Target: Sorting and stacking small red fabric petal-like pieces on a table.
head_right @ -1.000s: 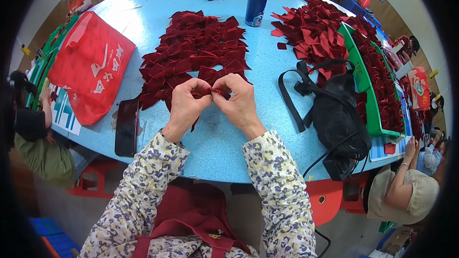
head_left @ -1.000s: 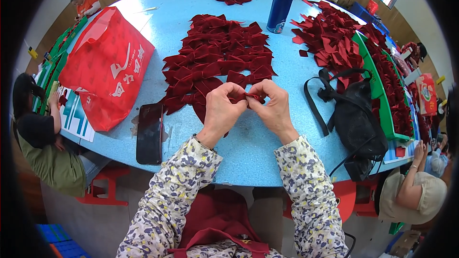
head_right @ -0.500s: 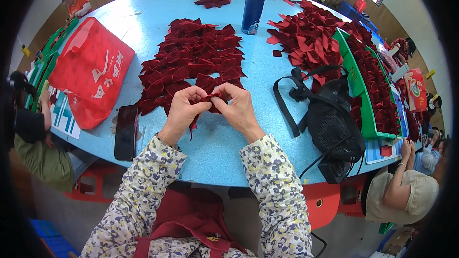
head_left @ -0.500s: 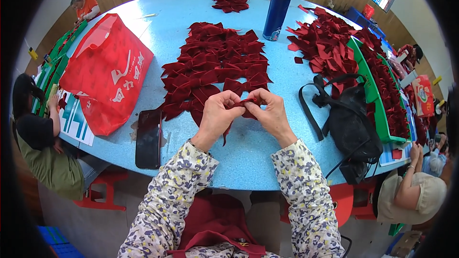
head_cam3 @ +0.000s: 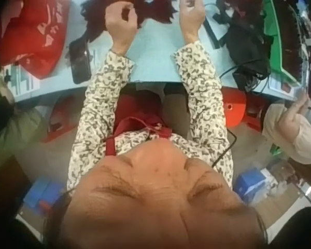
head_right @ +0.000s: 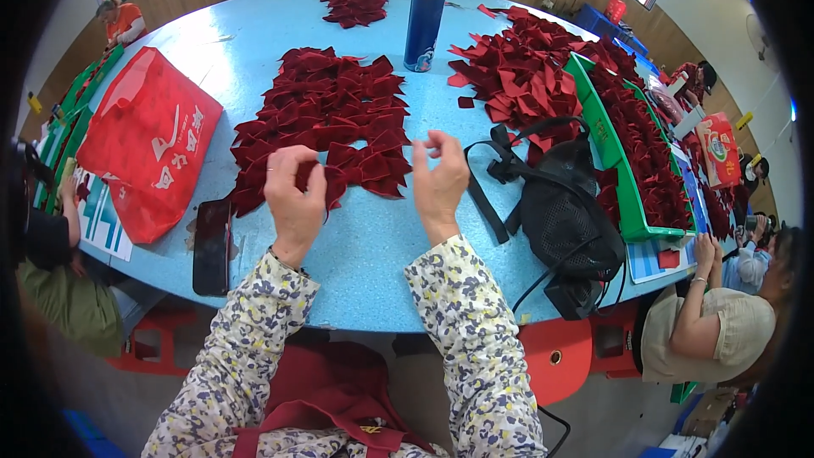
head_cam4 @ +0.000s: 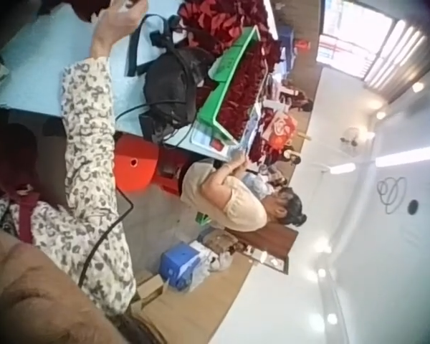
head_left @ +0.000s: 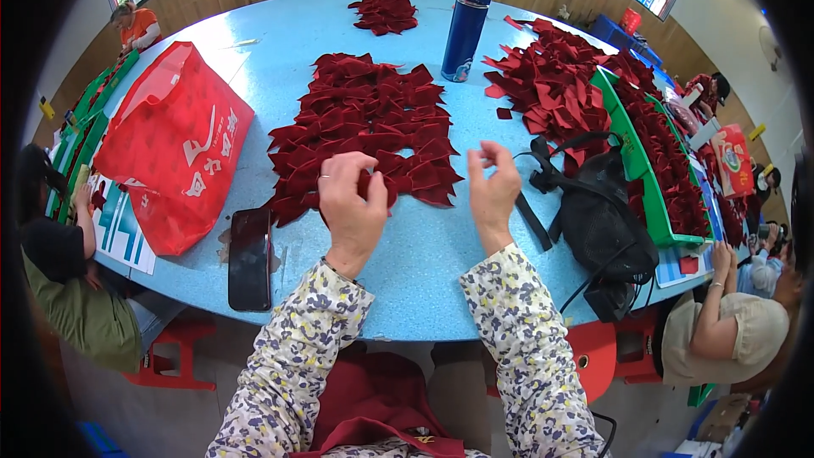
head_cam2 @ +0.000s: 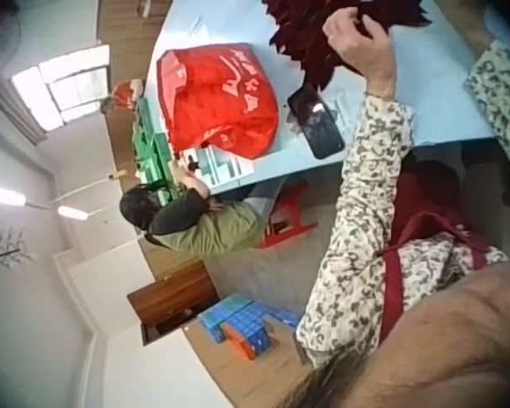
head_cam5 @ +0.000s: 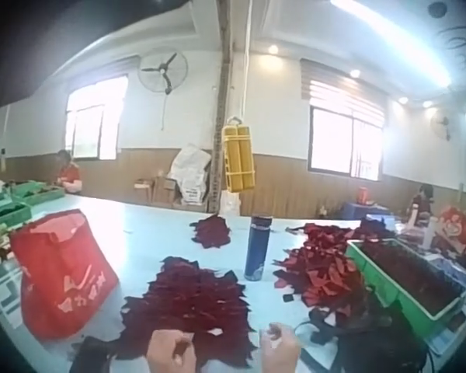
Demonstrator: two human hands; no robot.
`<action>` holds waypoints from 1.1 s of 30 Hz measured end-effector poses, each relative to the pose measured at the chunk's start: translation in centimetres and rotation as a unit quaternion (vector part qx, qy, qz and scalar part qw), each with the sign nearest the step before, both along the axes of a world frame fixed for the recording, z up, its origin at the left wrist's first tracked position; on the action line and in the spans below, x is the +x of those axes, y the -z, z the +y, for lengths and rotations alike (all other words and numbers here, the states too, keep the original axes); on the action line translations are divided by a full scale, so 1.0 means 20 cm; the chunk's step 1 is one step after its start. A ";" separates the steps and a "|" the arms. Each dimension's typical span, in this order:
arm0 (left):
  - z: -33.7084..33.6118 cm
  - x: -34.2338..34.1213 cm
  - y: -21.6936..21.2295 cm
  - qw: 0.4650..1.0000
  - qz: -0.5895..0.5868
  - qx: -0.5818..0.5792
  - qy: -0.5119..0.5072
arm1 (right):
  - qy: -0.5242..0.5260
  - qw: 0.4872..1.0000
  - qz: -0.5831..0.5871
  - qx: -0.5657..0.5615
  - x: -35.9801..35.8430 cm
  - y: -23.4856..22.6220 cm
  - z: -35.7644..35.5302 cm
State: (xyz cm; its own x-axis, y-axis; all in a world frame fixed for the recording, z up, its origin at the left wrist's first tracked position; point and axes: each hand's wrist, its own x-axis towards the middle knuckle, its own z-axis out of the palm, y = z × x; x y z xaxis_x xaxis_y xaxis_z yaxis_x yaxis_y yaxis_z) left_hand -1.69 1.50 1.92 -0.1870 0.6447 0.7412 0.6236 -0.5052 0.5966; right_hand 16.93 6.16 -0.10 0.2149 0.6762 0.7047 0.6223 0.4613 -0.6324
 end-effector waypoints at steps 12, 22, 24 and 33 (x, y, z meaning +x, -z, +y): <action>-0.04 0.08 0.09 0.935 0.323 -0.095 0.108 | -0.158 0.980 -0.121 -0.016 0.00 0.03 -0.01; -0.09 0.10 0.03 0.930 0.360 -0.043 0.061 | -0.142 0.983 -0.092 -0.063 -0.03 0.07 0.04; -0.11 0.13 0.01 0.946 0.281 0.042 0.159 | -0.104 0.985 -0.125 -0.062 -0.04 0.07 0.01; -0.21 0.22 0.09 0.881 0.192 0.164 0.400 | -0.073 0.993 -0.052 -0.080 0.01 -0.01 -0.07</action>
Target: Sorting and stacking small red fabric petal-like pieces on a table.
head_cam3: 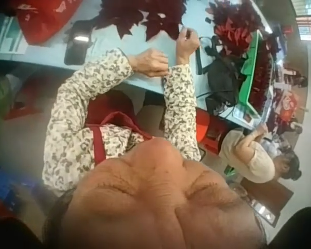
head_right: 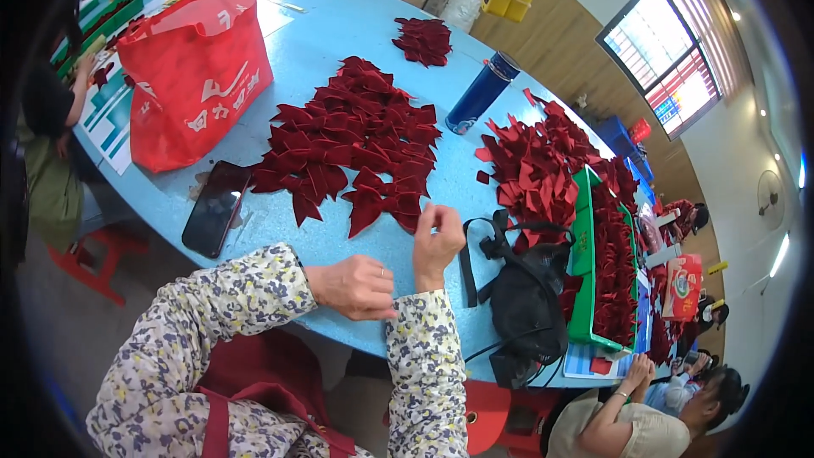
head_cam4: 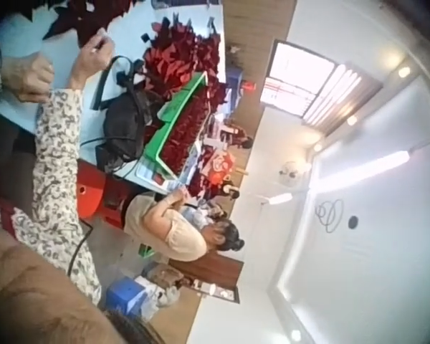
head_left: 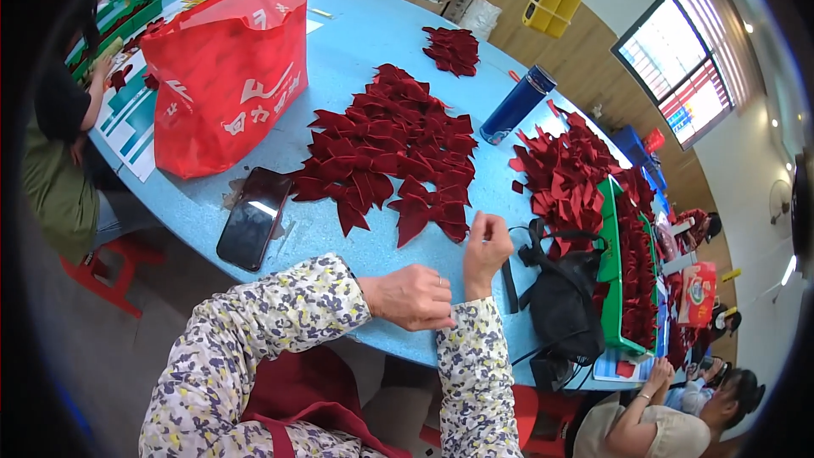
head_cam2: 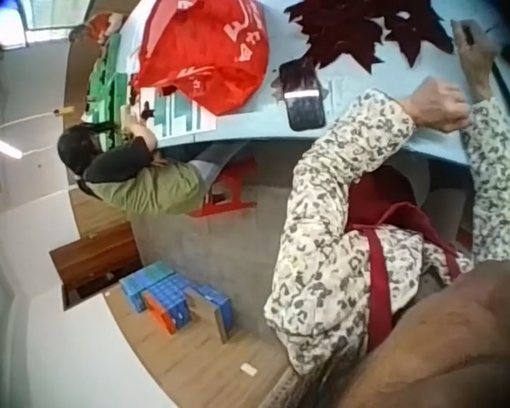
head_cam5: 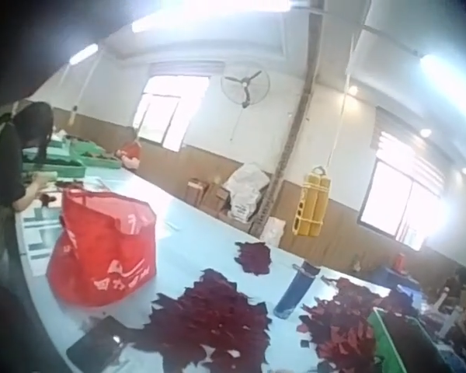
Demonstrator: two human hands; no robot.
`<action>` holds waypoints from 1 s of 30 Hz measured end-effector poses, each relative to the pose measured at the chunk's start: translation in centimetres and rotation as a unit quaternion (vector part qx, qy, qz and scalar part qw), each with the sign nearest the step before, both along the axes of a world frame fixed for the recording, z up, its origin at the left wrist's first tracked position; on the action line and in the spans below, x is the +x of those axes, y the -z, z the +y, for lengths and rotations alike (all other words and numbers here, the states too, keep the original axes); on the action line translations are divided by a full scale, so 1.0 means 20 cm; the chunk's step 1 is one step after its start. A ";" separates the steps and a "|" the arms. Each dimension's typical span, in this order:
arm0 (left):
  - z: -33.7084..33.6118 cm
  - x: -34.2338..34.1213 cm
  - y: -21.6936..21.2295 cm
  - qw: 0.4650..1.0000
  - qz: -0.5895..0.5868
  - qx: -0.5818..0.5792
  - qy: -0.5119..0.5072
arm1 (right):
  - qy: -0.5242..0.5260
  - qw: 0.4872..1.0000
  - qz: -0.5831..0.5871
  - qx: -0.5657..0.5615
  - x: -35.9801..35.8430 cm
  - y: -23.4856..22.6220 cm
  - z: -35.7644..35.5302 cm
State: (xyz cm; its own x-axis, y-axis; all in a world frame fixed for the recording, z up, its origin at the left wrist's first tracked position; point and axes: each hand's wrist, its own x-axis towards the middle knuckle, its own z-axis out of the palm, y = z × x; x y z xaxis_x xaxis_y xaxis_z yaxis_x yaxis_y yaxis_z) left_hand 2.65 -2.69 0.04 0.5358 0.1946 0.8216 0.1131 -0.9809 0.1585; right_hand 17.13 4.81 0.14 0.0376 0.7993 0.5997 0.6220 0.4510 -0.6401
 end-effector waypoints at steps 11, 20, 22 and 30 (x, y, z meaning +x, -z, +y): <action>-0.35 0.31 -0.61 0.983 -0.121 -0.056 0.125 | -0.238 0.947 -0.150 0.153 -0.19 -0.06 -0.08; -0.32 -0.05 -0.94 0.962 0.188 -0.089 0.176 | -0.391 0.892 -0.202 0.102 -0.27 -0.04 -0.17; -0.35 -0.16 -1.06 0.962 0.207 -0.091 0.154 | -0.390 0.895 -0.182 0.119 -0.28 -0.08 -0.15; -0.37 -0.16 -1.07 0.994 0.070 -0.033 0.075 | -0.371 0.905 -0.159 0.131 -0.22 -0.05 -0.16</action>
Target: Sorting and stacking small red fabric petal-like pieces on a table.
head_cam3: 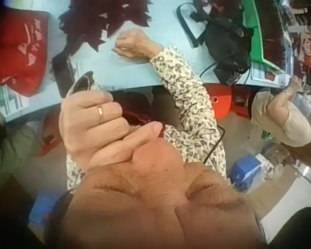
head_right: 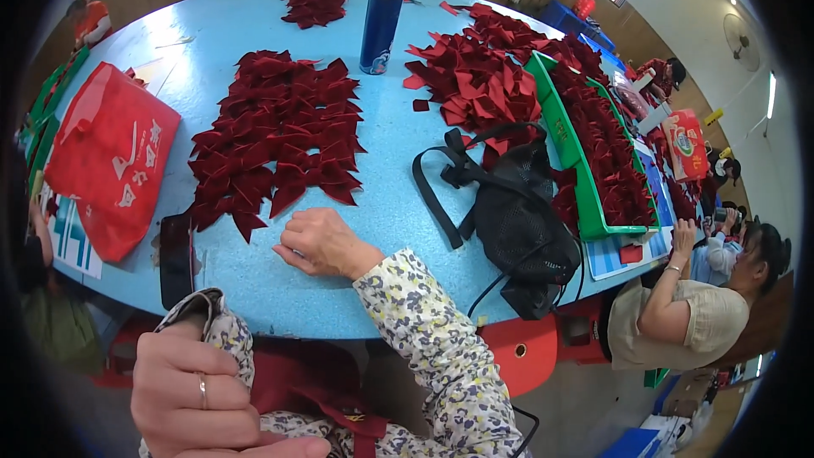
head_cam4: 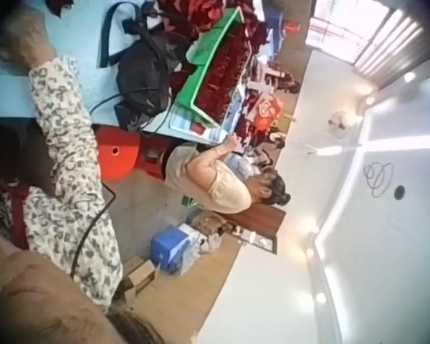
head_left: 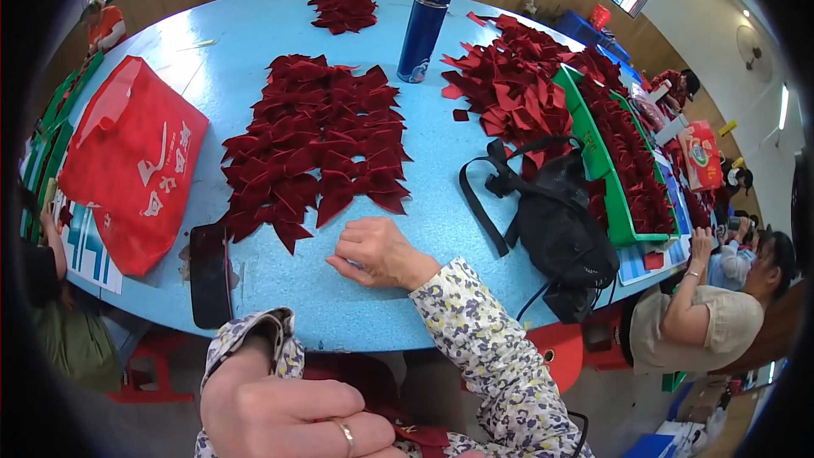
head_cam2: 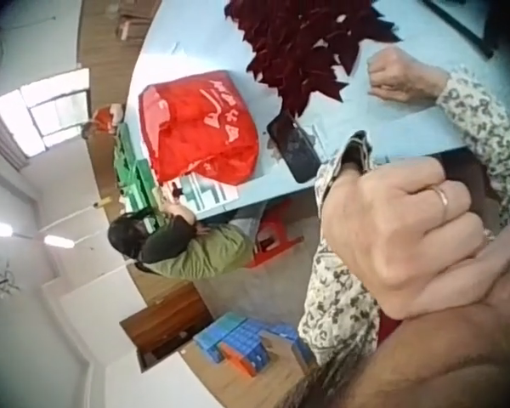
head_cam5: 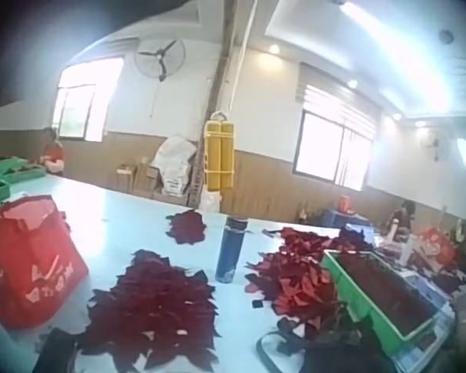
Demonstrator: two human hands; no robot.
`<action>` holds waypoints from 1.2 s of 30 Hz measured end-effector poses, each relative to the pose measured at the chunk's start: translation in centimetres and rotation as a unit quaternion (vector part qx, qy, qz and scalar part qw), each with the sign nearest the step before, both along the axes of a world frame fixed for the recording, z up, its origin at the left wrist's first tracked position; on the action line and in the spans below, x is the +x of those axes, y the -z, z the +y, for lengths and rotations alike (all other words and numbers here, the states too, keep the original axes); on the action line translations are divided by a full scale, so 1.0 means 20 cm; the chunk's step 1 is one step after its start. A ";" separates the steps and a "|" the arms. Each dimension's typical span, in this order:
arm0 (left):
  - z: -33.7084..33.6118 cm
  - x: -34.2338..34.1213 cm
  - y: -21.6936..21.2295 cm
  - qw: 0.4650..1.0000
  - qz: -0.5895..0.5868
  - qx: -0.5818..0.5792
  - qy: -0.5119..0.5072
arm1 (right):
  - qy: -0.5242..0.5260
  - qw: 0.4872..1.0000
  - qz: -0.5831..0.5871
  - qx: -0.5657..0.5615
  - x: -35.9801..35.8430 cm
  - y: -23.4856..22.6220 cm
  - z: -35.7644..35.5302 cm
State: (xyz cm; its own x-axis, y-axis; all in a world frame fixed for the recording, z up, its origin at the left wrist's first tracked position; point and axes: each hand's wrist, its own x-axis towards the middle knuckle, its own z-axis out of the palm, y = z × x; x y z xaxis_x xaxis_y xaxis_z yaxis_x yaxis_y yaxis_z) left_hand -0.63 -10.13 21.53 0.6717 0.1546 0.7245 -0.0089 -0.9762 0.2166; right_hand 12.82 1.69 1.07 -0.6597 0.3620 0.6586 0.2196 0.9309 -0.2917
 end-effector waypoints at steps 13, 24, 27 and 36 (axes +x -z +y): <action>0.01 0.11 0.15 0.985 0.126 0.027 0.116 | 0.218 0.955 0.194 -0.051 0.08 0.01 0.10; -0.01 0.15 0.17 0.942 0.208 -0.044 0.261 | 0.309 0.949 0.056 -0.012 0.08 0.02 0.20; -0.01 0.17 0.17 0.934 0.253 -0.044 0.250 | 0.297 0.954 -0.011 0.025 0.06 0.01 0.19; 0.07 0.37 0.34 0.969 0.150 -0.056 0.187 | 0.299 0.948 -0.102 0.047 0.03 0.01 0.17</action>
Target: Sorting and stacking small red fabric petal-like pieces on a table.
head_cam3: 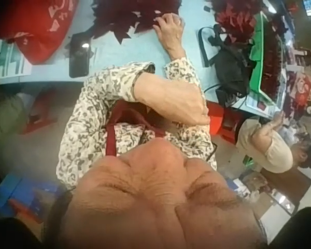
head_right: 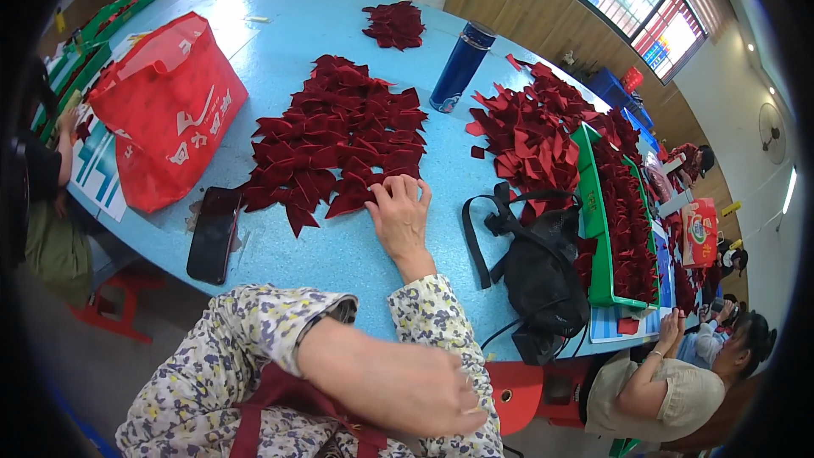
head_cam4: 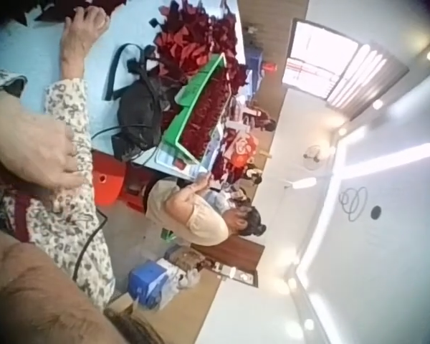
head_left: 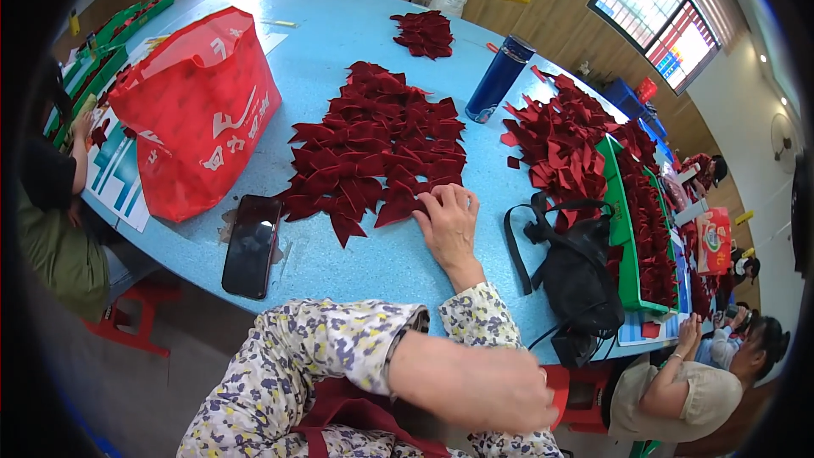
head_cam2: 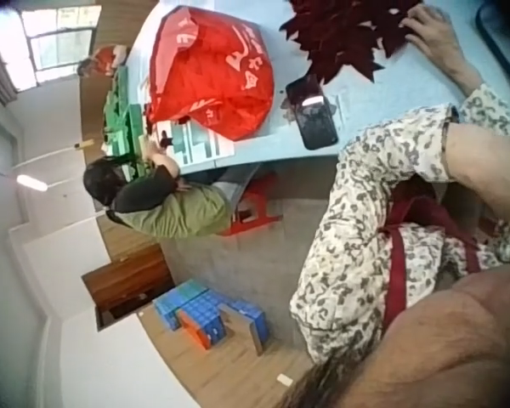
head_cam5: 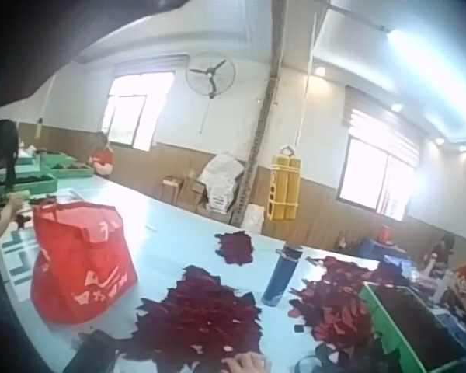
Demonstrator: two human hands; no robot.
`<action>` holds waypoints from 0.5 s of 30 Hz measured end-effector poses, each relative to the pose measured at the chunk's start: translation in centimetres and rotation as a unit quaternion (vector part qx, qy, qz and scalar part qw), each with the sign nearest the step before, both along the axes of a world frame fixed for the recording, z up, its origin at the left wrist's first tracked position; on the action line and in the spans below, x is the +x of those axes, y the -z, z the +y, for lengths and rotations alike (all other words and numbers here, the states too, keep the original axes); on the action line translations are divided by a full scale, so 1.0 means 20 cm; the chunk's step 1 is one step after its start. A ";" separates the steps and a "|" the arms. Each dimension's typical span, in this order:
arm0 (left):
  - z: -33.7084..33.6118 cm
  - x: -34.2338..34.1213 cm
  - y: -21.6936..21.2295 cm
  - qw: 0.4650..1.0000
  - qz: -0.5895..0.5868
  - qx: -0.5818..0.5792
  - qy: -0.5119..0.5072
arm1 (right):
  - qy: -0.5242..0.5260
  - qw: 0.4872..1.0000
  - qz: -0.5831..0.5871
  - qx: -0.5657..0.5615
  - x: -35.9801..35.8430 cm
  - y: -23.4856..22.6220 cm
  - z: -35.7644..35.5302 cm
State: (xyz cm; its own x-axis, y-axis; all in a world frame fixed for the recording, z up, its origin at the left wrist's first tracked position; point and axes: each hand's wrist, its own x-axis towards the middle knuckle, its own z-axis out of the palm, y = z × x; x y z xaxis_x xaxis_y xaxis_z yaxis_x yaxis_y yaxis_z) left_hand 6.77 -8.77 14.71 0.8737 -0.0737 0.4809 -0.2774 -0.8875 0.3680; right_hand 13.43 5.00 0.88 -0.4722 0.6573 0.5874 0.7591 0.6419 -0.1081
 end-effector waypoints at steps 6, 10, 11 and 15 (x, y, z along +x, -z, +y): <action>0.28 0.07 0.27 0.951 -0.213 -0.040 -0.222 | 0.002 1.000 0.005 0.024 0.05 0.06 0.03; 0.43 -0.18 0.55 0.831 -0.327 -0.039 -0.449 | 0.011 0.999 0.031 0.010 0.02 0.09 0.04; 0.46 -0.25 0.58 0.781 -0.357 -0.041 -0.511 | 0.001 0.999 0.053 -0.012 0.01 0.08 0.03; 0.59 -0.41 0.58 0.665 -0.415 -0.153 -0.601 | 0.021 0.988 0.137 -0.061 0.07 0.06 0.02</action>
